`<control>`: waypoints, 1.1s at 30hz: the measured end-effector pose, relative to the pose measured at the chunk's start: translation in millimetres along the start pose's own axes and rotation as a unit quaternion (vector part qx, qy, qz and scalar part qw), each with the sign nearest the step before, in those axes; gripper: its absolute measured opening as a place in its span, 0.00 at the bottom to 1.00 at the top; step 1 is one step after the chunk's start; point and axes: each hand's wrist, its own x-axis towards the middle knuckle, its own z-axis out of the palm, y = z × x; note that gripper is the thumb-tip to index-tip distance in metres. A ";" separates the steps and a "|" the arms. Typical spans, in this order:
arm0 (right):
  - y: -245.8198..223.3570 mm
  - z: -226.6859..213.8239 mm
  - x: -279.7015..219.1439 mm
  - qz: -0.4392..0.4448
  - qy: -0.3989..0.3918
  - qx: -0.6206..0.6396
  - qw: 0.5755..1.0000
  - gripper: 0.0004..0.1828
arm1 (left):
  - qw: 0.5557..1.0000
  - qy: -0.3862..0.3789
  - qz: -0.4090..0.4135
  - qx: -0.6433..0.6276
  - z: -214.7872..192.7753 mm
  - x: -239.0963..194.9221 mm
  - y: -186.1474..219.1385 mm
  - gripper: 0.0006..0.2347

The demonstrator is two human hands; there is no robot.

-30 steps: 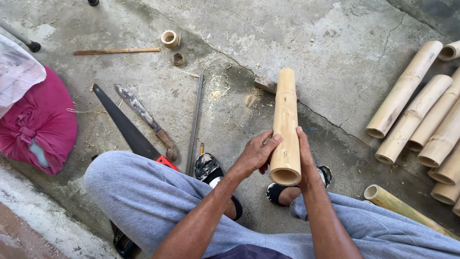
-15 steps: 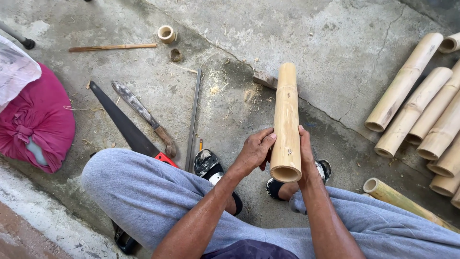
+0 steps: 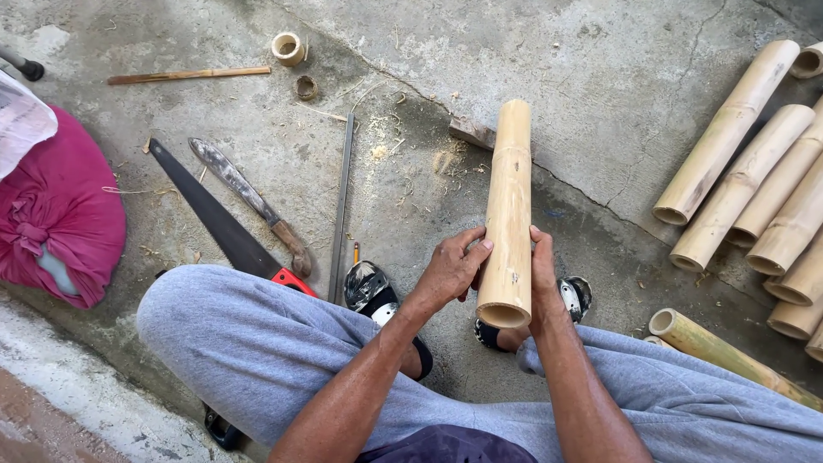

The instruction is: The recorder is preparing bamboo poles by measuring, marking with a pencil, and carving the ends using a machete and hand saws.

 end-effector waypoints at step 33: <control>55.5 -7.1 11.3 0.087 -0.019 0.001 0.996 0.44 | 0.955 -0.081 -0.002 0.285 11.6 23.4 -88.8 0.34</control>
